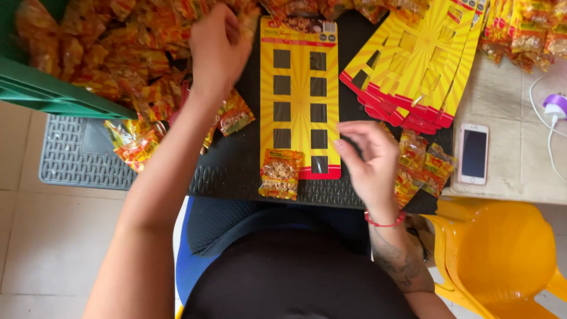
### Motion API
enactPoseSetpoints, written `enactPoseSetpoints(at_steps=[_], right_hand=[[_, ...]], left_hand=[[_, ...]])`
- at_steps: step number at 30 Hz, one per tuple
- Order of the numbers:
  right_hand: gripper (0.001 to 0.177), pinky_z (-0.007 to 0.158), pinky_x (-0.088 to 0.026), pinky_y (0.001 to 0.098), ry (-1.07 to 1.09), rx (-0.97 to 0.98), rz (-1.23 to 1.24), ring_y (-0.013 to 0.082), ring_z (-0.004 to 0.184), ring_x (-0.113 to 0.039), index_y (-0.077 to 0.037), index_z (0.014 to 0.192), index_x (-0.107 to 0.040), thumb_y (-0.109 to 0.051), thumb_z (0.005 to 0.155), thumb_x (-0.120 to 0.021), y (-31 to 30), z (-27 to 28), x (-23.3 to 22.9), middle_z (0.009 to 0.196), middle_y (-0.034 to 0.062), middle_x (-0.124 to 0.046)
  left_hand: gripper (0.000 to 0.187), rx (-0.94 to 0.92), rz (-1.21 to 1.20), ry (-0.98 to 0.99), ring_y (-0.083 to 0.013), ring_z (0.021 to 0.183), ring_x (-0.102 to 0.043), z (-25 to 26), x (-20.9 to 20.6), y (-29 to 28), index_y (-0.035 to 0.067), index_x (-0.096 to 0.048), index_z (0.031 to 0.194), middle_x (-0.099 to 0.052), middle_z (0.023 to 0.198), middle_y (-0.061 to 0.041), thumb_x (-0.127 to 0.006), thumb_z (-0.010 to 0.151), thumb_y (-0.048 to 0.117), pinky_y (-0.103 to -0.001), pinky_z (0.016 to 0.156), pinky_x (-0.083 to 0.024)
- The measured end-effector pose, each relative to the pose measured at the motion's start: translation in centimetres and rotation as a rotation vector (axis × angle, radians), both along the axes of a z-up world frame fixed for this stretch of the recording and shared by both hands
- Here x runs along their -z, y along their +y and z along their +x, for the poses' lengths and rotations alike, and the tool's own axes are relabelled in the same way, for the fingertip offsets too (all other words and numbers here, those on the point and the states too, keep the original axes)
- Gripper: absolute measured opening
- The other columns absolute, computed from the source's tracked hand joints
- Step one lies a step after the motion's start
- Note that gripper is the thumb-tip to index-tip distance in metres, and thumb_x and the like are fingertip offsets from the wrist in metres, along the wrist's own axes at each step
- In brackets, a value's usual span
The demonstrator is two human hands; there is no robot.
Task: Filling yellow cardboard display strips with small snack packets
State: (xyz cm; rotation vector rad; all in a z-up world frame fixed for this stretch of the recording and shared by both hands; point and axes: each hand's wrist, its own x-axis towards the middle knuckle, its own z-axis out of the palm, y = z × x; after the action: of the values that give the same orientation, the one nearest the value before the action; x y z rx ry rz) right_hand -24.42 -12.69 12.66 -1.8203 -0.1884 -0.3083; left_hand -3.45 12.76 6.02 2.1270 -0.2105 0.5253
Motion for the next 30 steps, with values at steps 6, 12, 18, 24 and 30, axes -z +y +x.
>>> enactPoseSetpoints(at_steps=[6, 12, 18, 24, 30], right_hand=[[0.047, 0.091, -0.061, 0.0461, 0.044, -0.081, 0.227, 0.0314, 0.11, -0.069, 0.008, 0.139, -0.054, -0.004, 0.096, -0.069, 7.2, -1.4, 1.3, 0.118, 0.0203, -0.067], [0.025, 0.079, -0.063, 0.0321, 0.269, -0.147, 0.296, 0.0202, 0.09, -0.075, 0.007, 0.101, -0.075, 0.008, 0.077, -0.084, 6.9, -1.0, 1.0, 0.095, 0.0196, -0.079], [0.02, 0.067, -0.065, 0.032, 0.146, 0.06, 0.271, 0.0201, 0.066, -0.074, 0.008, 0.091, -0.072, 0.01, 0.077, -0.085, 3.0, -2.2, 4.8, 0.075, 0.0187, -0.074], [0.013, 0.06, -0.061, 0.0249, 0.208, -0.203, -0.129, 0.0132, 0.065, -0.076, -0.009, 0.086, -0.082, -0.002, 0.076, -0.086, 4.5, -2.1, -0.9, 0.069, 0.0064, -0.079], [0.019, 0.062, -0.063, 0.0356, 0.104, -0.086, -0.224, 0.0285, 0.067, -0.075, 0.002, 0.096, -0.071, 0.007, 0.081, -0.082, 4.3, 1.1, 1.2, 0.078, 0.0175, -0.075]], left_hand=[[0.044, 0.435, -0.033, 0.14, -0.0254, 0.079, -0.071, -20.1, -6.5, -2.8, 0.016, -0.069, 0.111, -0.07, 0.087, -0.001, -0.086, 0.071, 0.016, -0.039, 0.073, -0.058], [0.056, 0.338, -0.198, 0.227, -0.0504, 0.086, -0.067, -20.9, -9.6, 0.8, 0.002, -0.066, 0.107, -0.069, 0.092, -0.023, -0.098, 0.065, 0.021, -0.054, 0.08, -0.054], [0.025, 0.365, -0.269, 0.651, -0.0137, 0.045, -0.065, -21.7, -0.7, 0.6, 0.019, -0.074, 0.077, -0.068, 0.051, -0.001, -0.094, 0.071, 0.032, -0.022, 0.05, -0.046], [0.041, 0.568, -0.313, 0.472, -0.0257, 0.077, -0.076, -21.1, -4.8, 0.6, 0.016, -0.078, 0.099, -0.079, 0.083, -0.004, -0.093, 0.068, 0.037, -0.039, 0.081, -0.059], [0.005, 0.482, -0.023, 0.426, -0.0279, 0.073, -0.073, -17.9, -2.4, 0.3, 0.016, -0.074, 0.09, -0.074, 0.072, -0.002, -0.077, 0.09, 0.021, -0.037, 0.073, -0.058]])
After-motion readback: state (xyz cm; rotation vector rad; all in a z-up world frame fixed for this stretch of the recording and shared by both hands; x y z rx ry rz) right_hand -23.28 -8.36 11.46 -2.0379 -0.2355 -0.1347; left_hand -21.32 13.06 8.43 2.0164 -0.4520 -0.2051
